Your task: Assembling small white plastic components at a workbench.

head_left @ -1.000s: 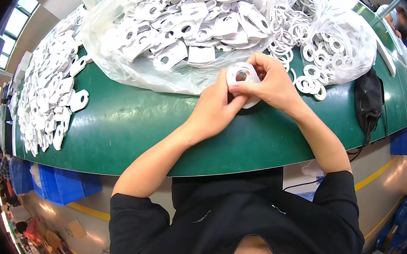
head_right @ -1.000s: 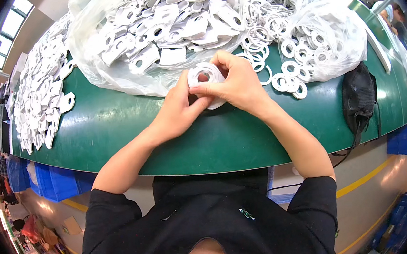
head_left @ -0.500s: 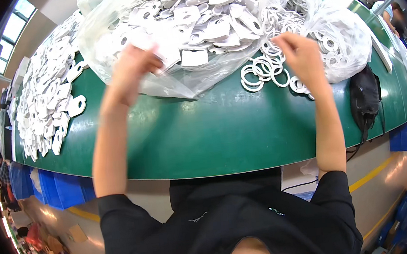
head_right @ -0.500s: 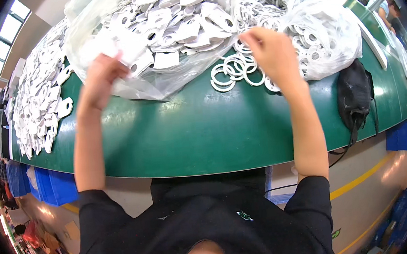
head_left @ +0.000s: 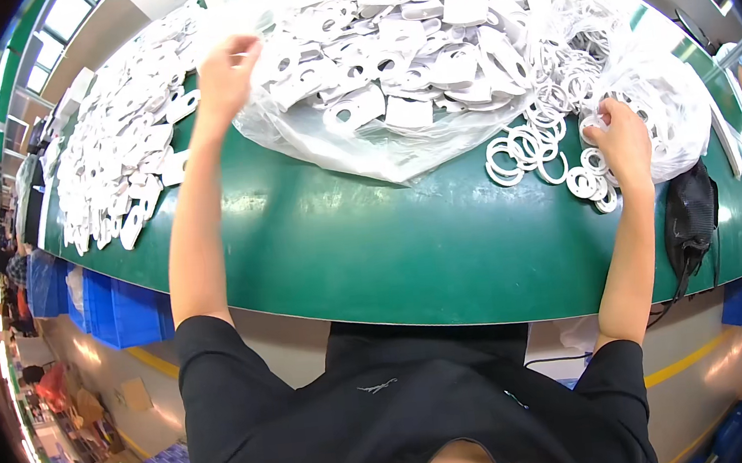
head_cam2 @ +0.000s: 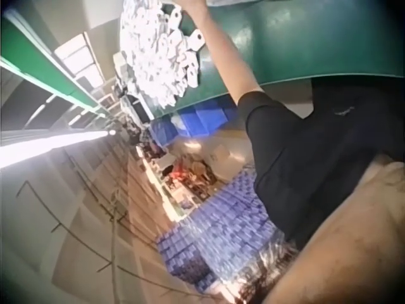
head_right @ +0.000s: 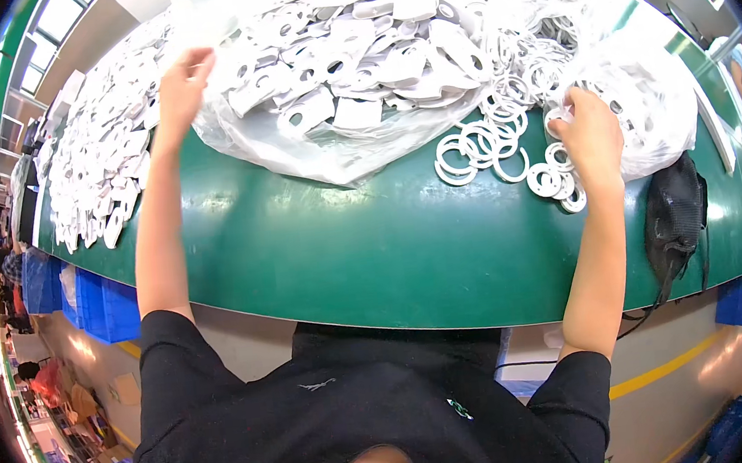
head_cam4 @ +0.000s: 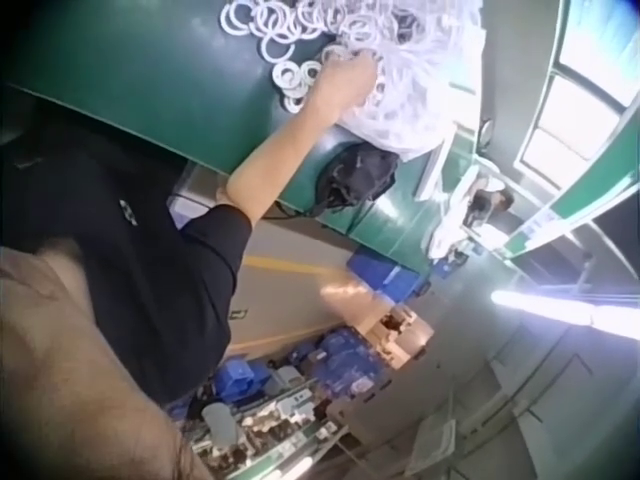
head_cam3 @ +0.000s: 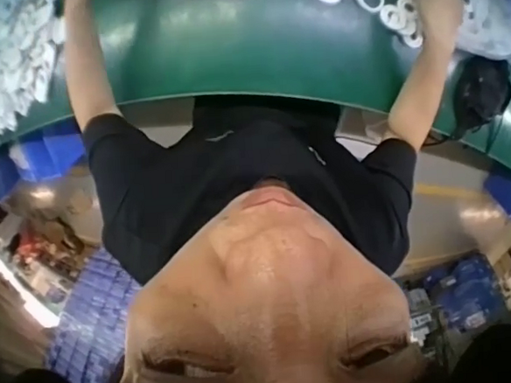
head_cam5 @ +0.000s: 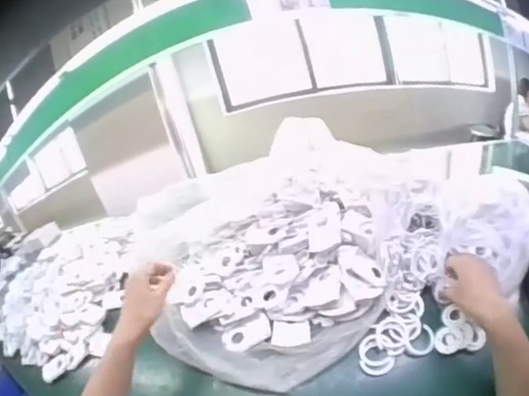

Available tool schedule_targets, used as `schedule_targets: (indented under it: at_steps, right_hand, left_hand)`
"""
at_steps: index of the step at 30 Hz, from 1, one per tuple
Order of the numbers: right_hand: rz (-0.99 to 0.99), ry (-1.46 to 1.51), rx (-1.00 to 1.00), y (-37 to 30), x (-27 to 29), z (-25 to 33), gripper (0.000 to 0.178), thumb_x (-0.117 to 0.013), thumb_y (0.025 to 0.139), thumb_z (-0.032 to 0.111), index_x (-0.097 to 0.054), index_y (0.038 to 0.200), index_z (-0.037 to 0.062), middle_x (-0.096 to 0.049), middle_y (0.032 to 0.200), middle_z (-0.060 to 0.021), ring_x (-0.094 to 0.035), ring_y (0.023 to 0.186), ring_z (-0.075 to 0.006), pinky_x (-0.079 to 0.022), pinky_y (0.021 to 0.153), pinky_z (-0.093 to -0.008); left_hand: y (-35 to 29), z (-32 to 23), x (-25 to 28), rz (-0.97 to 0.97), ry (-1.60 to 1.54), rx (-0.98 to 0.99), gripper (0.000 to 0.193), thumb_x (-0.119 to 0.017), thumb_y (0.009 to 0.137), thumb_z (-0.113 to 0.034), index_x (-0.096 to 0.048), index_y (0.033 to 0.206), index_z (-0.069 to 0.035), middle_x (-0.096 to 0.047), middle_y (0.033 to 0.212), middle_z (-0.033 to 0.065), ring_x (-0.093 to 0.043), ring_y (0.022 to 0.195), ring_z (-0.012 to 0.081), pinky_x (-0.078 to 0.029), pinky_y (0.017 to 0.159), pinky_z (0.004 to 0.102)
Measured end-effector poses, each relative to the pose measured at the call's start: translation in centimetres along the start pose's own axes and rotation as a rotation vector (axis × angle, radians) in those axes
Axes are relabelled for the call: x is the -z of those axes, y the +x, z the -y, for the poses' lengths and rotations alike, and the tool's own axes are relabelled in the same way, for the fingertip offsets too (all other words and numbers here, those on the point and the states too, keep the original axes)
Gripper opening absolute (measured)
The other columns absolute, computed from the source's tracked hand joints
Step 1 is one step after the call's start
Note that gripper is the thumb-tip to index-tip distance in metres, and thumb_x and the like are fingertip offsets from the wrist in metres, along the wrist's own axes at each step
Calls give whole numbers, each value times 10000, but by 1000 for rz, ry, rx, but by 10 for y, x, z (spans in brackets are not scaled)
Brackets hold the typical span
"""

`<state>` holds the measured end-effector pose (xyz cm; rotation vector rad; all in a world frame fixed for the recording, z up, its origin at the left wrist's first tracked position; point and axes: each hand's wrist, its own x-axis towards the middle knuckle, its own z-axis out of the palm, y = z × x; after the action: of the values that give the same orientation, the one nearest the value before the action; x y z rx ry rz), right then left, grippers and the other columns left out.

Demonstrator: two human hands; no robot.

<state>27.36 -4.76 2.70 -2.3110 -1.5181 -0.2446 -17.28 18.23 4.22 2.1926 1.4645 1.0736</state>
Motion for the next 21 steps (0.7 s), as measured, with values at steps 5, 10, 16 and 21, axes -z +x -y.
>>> schedule_targets:
  at_steps: [5, 10, 16, 21]
  right_hand:
    - [12, 28, -60, 2, 14, 12, 197, -707, 727, 159, -610, 839, 29, -632, 767, -110, -605, 729, -282, -457, 664, -380]
    - [-325, 78, 125, 3, 20, 27, 163, -712, 751, 143, -608, 812, 33, -603, 688, -67, -583, 652, -208, -444, 612, -331]
    - [-335, 748, 296, -18, 9, 74, 149, -738, 793, 64, -610, 866, 42, -623, 764, -8, -555, 637, -56, -444, 572, -208]
    - [-200, 1045, 472, -36, -2, 98, 171, -686, 796, -42, -579, 919, 8, -661, 943, -89, -639, 864, -143, -509, 766, -245]
  left_hand:
    - [-20, -11, -41, -19, 615, -161, 342, -628, 842, -334, -620, 943, -6, -641, 941, 179, -611, 857, 360, -473, 792, 422]
    - [-19, -26, -40, -248, 496, -167, 245, -597, 852, -245, -599, 897, -4, -634, 859, 152, -612, 789, 321, -483, 733, 407]
    - [-61, -113, -43, -203, -829, 111, 65, -544, 780, -44, -584, 752, -2, -672, 837, 104, -609, 674, 150, -498, 635, 293]
    - [-124, -149, -74, 413, -1426, 458, 247, -548, 846, -273, -589, 815, -31, -660, 869, 107, -593, 709, 143, -496, 648, 287]
